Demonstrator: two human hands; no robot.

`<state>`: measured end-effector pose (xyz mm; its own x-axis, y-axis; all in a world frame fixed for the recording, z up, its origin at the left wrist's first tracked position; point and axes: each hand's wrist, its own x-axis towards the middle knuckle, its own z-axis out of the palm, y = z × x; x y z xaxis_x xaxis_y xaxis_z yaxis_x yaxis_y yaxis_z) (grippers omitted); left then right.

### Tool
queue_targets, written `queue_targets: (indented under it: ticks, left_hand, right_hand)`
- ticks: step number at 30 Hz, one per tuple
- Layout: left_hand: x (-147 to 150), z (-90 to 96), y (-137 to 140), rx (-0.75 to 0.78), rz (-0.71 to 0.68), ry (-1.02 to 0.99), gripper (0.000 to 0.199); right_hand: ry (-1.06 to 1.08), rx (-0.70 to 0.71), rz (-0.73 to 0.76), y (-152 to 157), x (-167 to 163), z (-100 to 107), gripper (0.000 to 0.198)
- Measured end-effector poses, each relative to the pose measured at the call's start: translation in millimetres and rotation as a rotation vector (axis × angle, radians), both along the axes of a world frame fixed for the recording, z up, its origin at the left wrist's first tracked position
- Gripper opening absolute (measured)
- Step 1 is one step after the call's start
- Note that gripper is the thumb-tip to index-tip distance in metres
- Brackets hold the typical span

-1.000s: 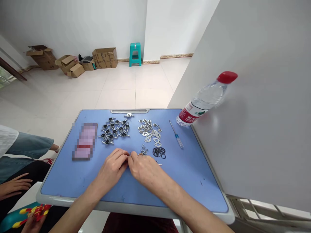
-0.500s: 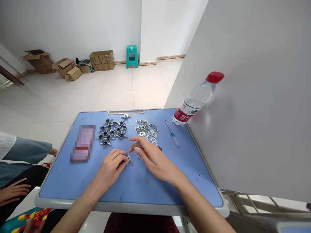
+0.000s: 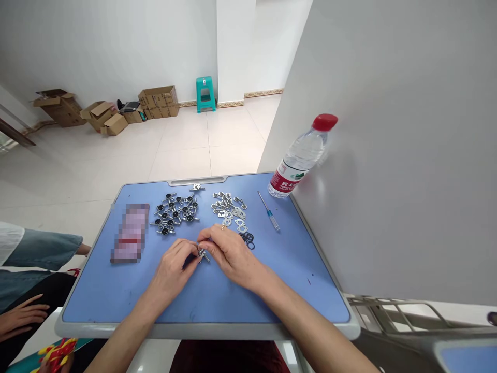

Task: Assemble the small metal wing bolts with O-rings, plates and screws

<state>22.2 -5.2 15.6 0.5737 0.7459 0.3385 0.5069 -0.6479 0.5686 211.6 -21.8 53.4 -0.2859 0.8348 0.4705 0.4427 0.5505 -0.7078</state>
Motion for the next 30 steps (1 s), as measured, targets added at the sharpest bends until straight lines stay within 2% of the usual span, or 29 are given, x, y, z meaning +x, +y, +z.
queue_targets:
  ticks: [17,24,26,30]
  left_hand:
    - [1.1,3.5,0.1,0.043,0.011,0.025,0.014]
    - [0.9,1.3,0.2,0.028,0.004,0.002,0.015]
    - [0.9,2.3,0.1,0.008,-0.001,-0.009,0.015]
    - [1.6,2.2,0.4,0.021,0.010,0.000,0.016]
  right_hand:
    - [-0.196,0.095,0.076,4.4,-5.7,-5.4,0.024]
    - [-0.194,-0.045,0.151,0.6,-4.0,7.6,0.025]
    - [-0.213,-0.014,0.107,1.1,-2.5,6.6,0.029]
    - [-0.261,0.141,0.024,5.5,-4.7,-5.1,0.032]
